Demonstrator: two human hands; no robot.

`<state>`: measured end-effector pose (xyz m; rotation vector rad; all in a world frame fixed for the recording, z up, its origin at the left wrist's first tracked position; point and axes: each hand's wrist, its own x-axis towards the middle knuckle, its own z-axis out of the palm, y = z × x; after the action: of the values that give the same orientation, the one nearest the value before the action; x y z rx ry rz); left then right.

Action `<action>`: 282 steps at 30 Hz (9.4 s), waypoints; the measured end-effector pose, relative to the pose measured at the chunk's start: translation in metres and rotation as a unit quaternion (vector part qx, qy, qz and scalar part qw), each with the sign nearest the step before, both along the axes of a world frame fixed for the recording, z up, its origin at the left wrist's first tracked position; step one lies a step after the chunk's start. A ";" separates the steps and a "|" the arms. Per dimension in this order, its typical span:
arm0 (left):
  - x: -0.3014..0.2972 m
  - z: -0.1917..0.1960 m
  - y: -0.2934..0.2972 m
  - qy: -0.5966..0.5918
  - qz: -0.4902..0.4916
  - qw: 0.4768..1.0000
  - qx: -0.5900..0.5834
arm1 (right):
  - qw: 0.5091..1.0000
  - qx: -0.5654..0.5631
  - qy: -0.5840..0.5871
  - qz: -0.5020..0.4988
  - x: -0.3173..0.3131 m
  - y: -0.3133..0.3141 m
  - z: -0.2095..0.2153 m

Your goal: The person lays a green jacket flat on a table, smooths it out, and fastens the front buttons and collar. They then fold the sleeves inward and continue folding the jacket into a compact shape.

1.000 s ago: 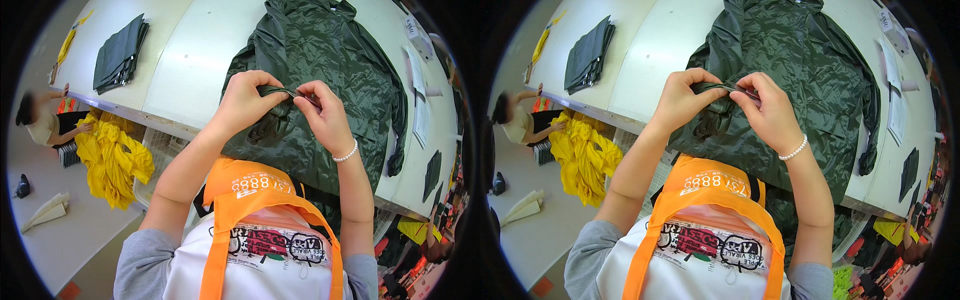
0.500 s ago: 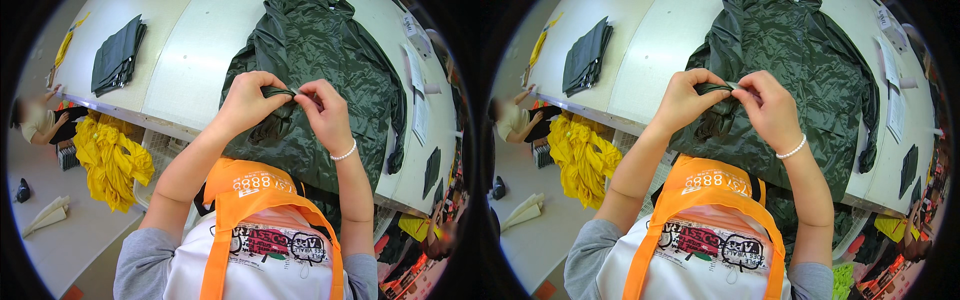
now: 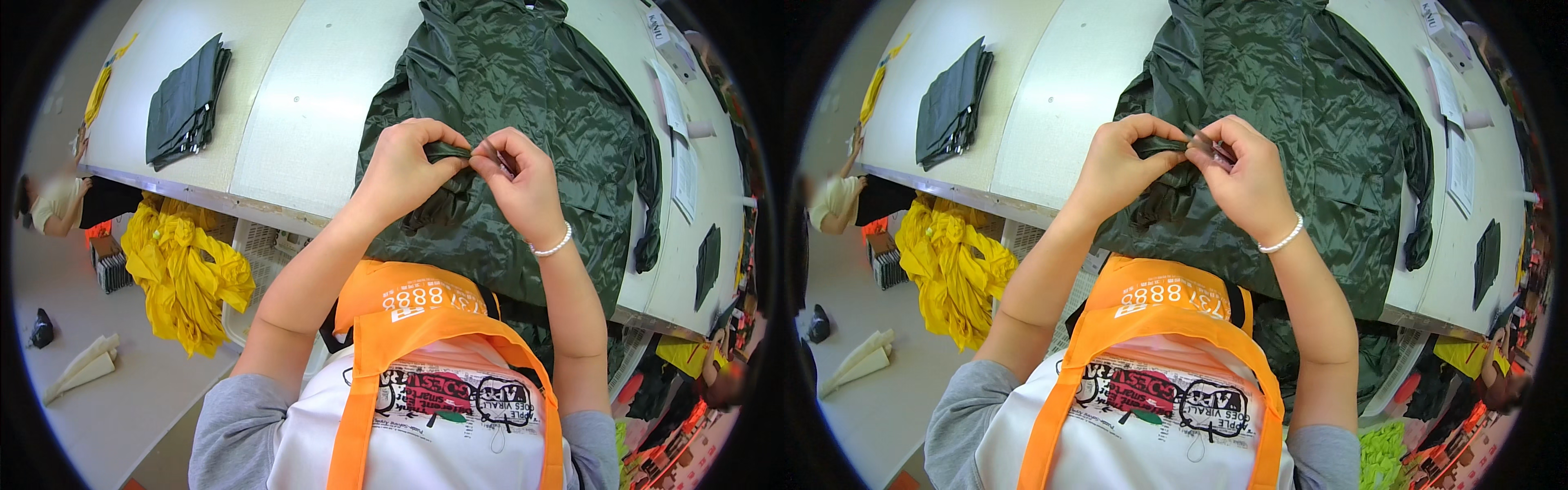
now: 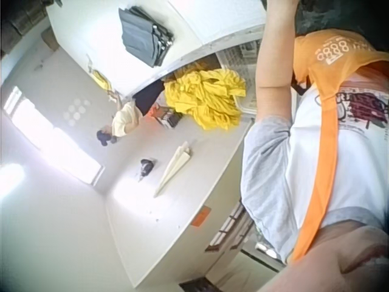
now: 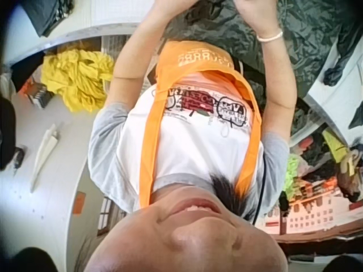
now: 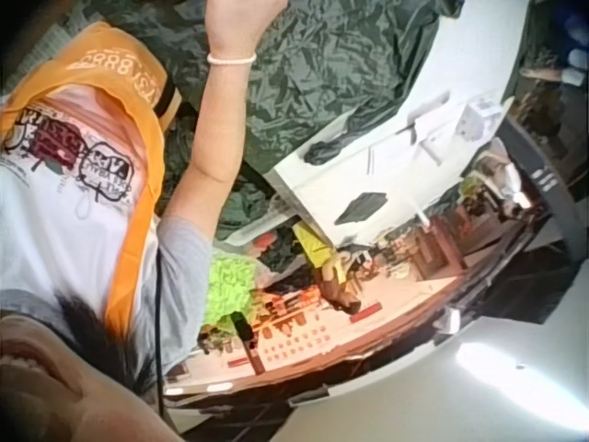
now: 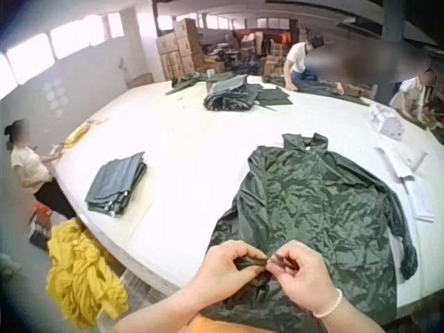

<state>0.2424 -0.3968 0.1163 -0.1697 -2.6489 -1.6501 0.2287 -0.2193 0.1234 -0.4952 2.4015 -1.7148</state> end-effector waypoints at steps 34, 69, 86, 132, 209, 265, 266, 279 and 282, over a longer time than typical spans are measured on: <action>-0.006 0.010 0.006 -0.016 -0.020 0.999 0.045 | 0.999 0.017 0.052 0.003 -0.003 0.014 0.009; 0.038 -0.020 -0.005 -0.083 0.038 0.986 0.138 | 0.942 0.115 0.270 -0.161 0.004 0.029 -0.010; 0.041 0.005 -0.018 0.301 0.140 0.942 -0.052 | 0.952 0.103 0.230 -0.176 0.057 0.047 -0.008; -0.079 0.112 -0.348 0.273 0.347 0.877 0.191 | 0.993 0.084 0.007 -0.083 0.023 -0.007 -0.035; -0.264 -0.181 -0.032 0.189 0.022 0.970 -0.150 | 0.887 -0.102 -0.370 -0.257 -0.200 -0.039 -0.203; -0.208 -0.195 -0.017 -0.276 0.105 0.839 0.457 | 0.921 0.338 0.165 -0.102 -0.194 -0.048 -0.164; -0.208 -0.197 -0.017 -0.274 0.102 0.842 0.454 | 0.918 0.347 0.163 -0.098 -0.194 -0.049 -0.164; -0.207 -0.197 -0.014 -0.273 0.108 0.842 0.453 | 0.910 0.372 0.147 -0.108 -0.192 -0.047 -0.151; -0.207 -0.196 -0.014 -0.274 0.112 0.845 0.446 | 0.908 0.373 0.157 -0.105 -0.195 -0.046 -0.156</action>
<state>0.0353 -0.4108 -0.0801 0.6835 -1.6907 -2.8996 0.0339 -0.2650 -0.0323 -0.4149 3.1598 -0.6593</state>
